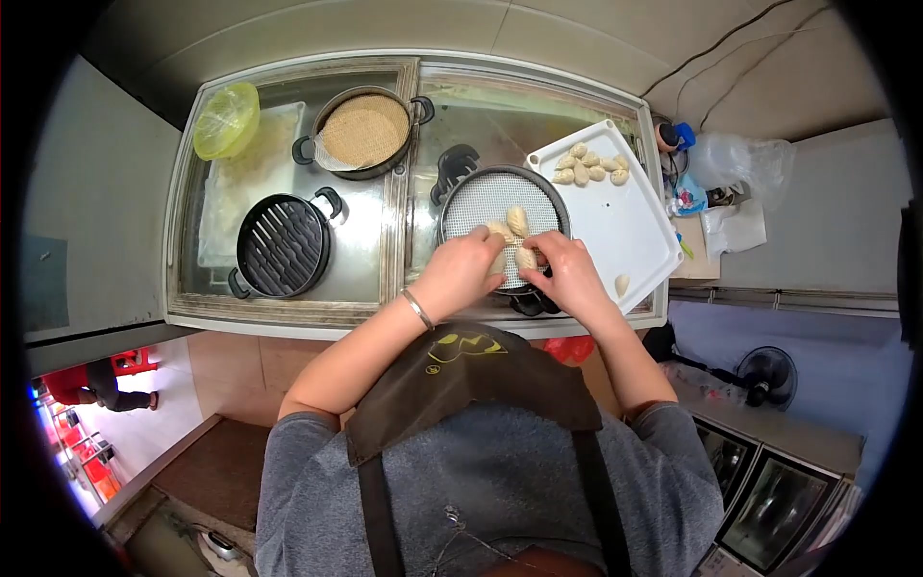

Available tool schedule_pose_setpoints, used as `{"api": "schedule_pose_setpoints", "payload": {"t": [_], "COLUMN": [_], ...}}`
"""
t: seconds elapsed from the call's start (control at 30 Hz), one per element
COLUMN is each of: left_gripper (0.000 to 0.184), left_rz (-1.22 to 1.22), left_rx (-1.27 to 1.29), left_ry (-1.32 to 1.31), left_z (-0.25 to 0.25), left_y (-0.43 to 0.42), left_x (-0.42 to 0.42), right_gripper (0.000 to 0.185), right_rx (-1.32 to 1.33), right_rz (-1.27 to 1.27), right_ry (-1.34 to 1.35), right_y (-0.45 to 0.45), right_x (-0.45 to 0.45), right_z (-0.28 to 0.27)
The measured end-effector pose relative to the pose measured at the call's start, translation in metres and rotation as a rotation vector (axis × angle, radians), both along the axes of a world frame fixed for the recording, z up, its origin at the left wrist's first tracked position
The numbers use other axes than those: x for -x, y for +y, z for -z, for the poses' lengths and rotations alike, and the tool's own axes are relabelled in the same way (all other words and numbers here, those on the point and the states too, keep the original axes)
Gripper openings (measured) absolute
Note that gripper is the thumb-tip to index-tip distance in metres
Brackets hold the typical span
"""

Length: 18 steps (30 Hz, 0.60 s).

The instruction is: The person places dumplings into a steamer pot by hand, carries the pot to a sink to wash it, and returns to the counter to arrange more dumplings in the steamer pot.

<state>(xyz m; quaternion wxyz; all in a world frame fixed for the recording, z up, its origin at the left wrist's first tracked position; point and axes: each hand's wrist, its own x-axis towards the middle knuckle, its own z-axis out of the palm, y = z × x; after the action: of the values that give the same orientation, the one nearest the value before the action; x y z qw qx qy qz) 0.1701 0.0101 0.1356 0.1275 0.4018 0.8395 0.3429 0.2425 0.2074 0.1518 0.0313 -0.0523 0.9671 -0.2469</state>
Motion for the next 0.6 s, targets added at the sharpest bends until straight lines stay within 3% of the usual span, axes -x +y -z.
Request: {"api": "schedule_pose_setpoints", "payload": {"t": [0.17, 0.3, 0.37, 0.43, 0.5, 0.6], "left_gripper": [0.043, 0.046, 0.048, 0.050, 0.052, 0.046], "left_rz": [0.005, -0.037, -0.049, -0.054, -0.051, -0.032], "left_rx": [-0.052, -0.054, -0.036, -0.057, -0.103, -0.170], "left_ry": [-0.009, -0.030, -0.036, 0.008, 0.036, 0.016], "left_z": [0.003, 0.001, -0.003, -0.001, -0.005, -0.018], "left_y": [0.009, 0.014, 0.014, 0.011, 0.007, -0.002], "left_x": [-0.002, -0.005, -0.006, -0.007, -0.007, 0.001], "right_gripper": [0.039, 0.037, 0.038, 0.044, 0.053, 0.066], "right_rx": [0.028, 0.388, 0.375, 0.190, 0.032, -0.180], "right_rz": [-0.060, 0.285, 0.478, 0.646, 0.641, 0.647], "right_ry": [-0.006, 0.012, 0.090, 0.160, 0.155, 0.078], "right_y": [0.011, 0.068, 0.128, 0.191, 0.238, 0.260], "right_x": [0.004, 0.039, 0.061, 0.075, 0.084, 0.095], "right_z": [-0.010, -0.007, 0.031, 0.086, 0.131, 0.154]}}
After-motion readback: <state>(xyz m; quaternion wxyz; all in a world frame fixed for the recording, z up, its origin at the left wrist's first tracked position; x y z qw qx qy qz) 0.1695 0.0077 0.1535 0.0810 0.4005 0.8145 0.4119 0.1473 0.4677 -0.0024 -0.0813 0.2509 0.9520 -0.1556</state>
